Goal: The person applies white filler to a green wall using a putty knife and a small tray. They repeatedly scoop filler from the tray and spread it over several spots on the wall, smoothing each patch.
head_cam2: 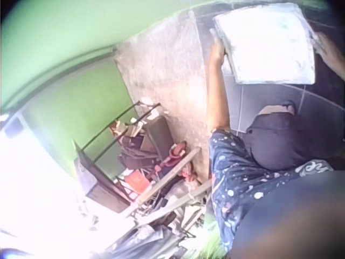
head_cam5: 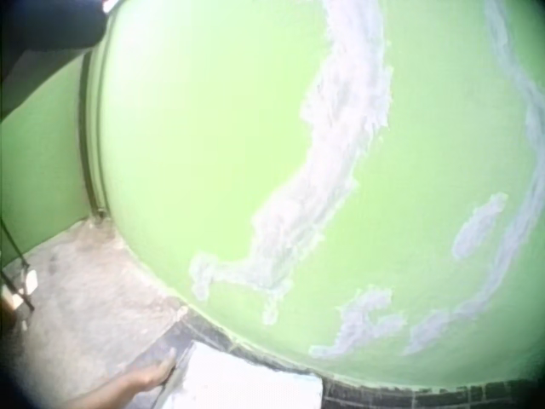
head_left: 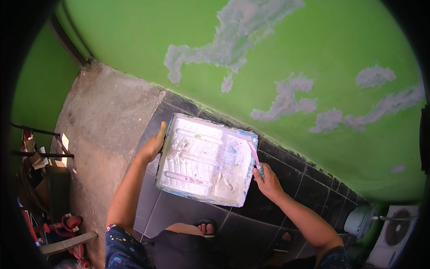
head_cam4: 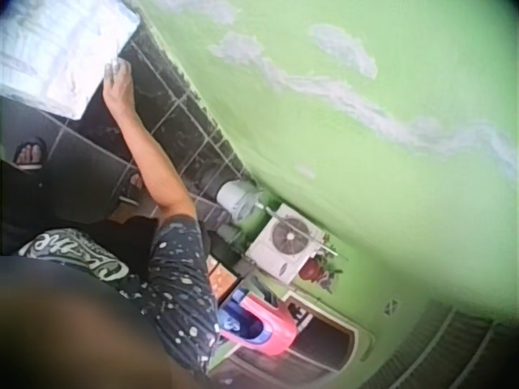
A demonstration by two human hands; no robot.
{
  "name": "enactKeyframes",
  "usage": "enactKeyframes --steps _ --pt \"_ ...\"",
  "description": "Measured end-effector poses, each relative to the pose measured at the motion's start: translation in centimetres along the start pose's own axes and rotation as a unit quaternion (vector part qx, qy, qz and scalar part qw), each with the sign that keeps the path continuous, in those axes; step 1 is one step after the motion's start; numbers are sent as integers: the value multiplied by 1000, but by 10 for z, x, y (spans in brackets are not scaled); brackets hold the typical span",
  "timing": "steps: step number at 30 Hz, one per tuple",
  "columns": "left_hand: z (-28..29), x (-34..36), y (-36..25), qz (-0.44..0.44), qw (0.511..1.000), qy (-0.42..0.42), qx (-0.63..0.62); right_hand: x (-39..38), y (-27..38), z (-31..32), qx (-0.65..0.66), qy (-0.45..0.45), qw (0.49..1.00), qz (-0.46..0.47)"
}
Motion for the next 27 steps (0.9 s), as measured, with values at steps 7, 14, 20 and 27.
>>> enactKeyframes --steps 7,14,20,27 --pt "-17 5 -6 3 981 159 -110 -21 3 3 -28 -16 999 -40" --pt "-6 12 -22 29 966 246 -75 -32 22 18 -60 -15 989 -132" --pt "7 31 -54 40 910 414 10 -8 102 68 -206 52 973 -93" --pt "0 43 -68 87 885 457 -28 -25 192 84 -241 39 950 -193"
Point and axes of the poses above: each hand's wrist, its own x-axis towards the middle knuckle, its own z-axis out of the back of the hand, y = z × x, the point moved 2 cm from there along x, towards the middle knuckle, and after that the axes turned 1 degree about -x, right-handed, at the moved point
